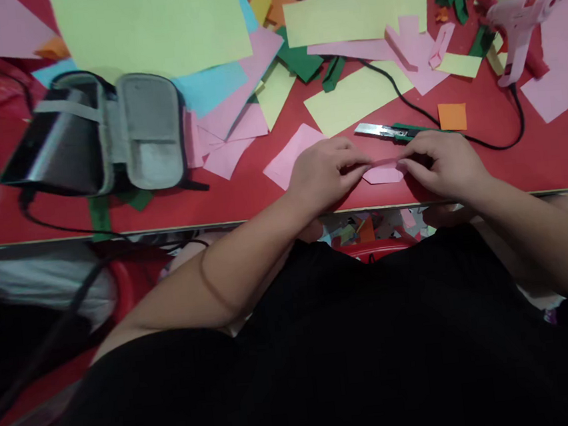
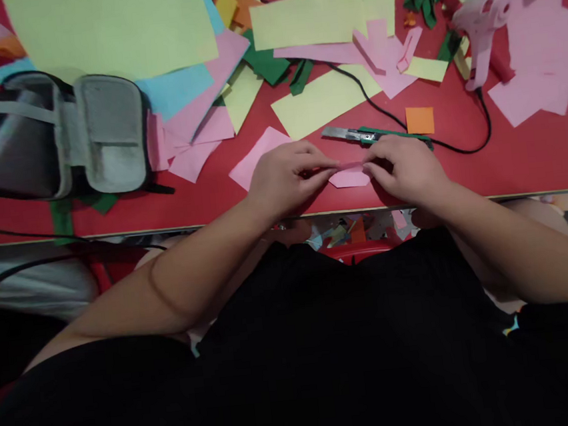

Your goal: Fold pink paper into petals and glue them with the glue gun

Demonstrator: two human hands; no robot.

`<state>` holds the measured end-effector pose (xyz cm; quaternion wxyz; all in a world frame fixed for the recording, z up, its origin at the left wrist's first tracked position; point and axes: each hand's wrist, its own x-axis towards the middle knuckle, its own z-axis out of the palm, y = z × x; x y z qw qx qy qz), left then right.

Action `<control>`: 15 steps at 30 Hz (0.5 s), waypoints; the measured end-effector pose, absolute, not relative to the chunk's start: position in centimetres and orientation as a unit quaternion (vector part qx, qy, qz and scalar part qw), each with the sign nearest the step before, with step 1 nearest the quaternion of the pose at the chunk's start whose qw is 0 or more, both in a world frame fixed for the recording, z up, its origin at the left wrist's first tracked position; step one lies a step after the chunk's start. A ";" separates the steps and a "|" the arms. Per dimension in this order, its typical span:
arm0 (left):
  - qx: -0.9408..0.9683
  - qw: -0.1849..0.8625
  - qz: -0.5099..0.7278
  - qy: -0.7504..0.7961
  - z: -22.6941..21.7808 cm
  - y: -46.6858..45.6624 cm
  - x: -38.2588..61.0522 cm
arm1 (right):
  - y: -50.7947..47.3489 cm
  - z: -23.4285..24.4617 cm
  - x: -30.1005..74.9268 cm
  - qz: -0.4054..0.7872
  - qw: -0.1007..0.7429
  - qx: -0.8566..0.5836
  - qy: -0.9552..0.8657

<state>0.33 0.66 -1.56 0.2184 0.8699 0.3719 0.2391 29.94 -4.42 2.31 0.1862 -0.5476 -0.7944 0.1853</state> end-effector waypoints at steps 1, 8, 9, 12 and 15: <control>0.871 0.214 0.241 0.371 -1.7 0.7 0.3 | -4.4 2.4 29.8 0.184 0.179 -0.552 -0.793; 0.875 0.185 0.272 0.355 -2.3 0.6 0.0 | -4.1 1.8 30.1 0.158 0.167 -0.533 -0.814; 0.877 0.179 0.275 0.352 -2.3 0.6 -0.1 | -4.1 1.6 30.2 0.150 0.165 -0.525 -0.822; 0.886 0.149 0.281 0.336 -2.1 0.7 -0.4 | -4.4 0.7 30.6 0.112 0.171 -0.506 -0.838; 0.900 0.117 0.280 0.311 -1.9 0.7 -0.5 | -4.6 -0.1 31.0 0.089 0.173 -0.492 -0.849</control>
